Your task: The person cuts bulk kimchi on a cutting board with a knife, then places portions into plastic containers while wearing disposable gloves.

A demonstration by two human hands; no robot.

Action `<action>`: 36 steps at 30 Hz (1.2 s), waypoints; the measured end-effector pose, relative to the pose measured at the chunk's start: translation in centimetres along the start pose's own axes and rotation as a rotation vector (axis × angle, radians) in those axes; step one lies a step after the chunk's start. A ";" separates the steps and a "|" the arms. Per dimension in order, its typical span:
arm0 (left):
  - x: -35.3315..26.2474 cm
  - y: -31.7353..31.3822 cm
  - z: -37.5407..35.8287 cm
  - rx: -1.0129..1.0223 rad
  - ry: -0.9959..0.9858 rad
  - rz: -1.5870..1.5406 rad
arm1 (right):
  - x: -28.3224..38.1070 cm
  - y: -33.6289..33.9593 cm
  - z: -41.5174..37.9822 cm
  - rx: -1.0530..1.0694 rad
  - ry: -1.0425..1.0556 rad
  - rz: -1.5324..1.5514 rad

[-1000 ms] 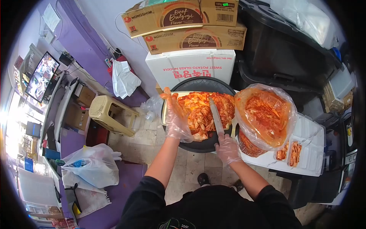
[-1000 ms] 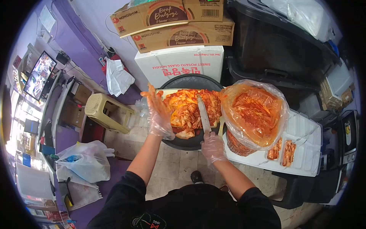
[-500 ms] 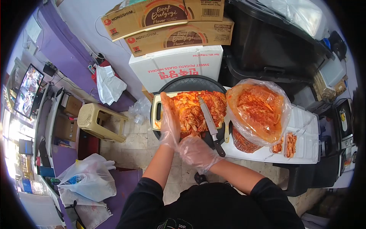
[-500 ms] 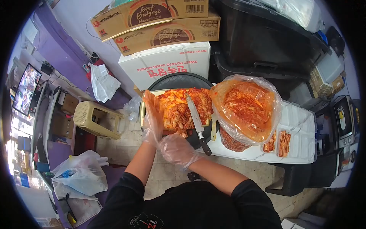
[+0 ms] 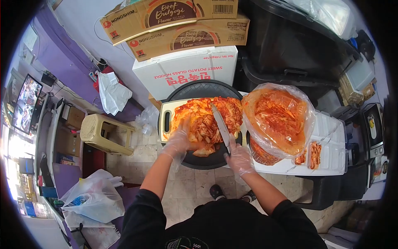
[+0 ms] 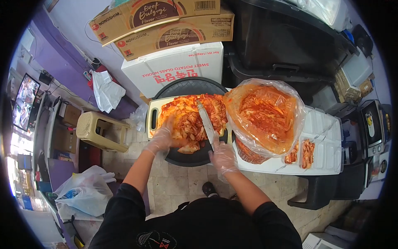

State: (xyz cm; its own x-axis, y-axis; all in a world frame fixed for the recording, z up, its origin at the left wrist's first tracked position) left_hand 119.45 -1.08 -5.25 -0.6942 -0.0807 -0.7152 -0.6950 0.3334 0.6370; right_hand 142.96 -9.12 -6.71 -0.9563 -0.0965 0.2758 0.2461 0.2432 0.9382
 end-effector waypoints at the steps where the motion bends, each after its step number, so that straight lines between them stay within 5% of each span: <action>1: -1.7 -1.1 -1.0 0.068 0.015 0.247 | -0.5 -1.2 0.7 0.001 -0.002 0.001; 3: -2.5 -3.9 -1.9 0.143 -0.013 0.564 | -1.8 -3.5 1.7 -0.012 -0.026 0.023; 7: -1.7 -6.0 -1.8 0.048 0.014 0.551 | -1.8 0.0 -1.2 0.012 -0.114 0.119; 10: -1.2 -5.8 -2.7 -0.220 -0.005 0.432 | -2.3 -0.3 -3.6 0.039 -0.042 0.183; 12: -1.7 -5.3 -4.7 -0.472 -0.283 0.305 | -2.6 -0.3 -5.0 0.023 -0.047 0.231; 15: 0.6 -6.5 -5.2 -0.234 -0.195 0.388 | -2.8 -1.0 -6.1 -0.037 0.025 0.210; 22: -1.1 -7.8 -5.4 -0.379 -0.279 0.516 | -2.6 -1.2 -6.1 0.026 0.038 0.296; 28: 0.4 -9.0 -3.7 -0.188 0.058 0.424 | -2.4 -0.9 -6.1 0.019 0.054 0.319; 31: 0.2 -8.9 -3.8 -0.200 -0.034 0.394 | -2.7 -0.3 -6.2 0.005 0.052 0.298; 33: -1.2 -8.3 -4.5 -0.338 -0.336 0.335 | -3.1 -0.2 -6.4 0.053 0.006 0.284; 36: -2.7 -8.2 -4.5 -0.326 -0.496 0.485 | -3.8 -0.7 -6.5 0.034 0.015 0.279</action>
State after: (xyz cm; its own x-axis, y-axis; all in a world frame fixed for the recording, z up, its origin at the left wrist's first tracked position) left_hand 126.24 -7.80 -7.27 -0.8239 0.4604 -0.3305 -0.4075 -0.0759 0.9101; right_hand 147.44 -15.18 -7.09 -0.8500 -0.0352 0.5256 0.4938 0.2944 0.8183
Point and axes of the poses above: each hand's wrist, its own z-axis towards the middle knuckle, its own y-axis out of the back of the hand, x = y × z, the point moved 7 cm from there along z, towards the middle knuckle, and after that the axes turned 6 degrees about -z, right-handed, at the moved point
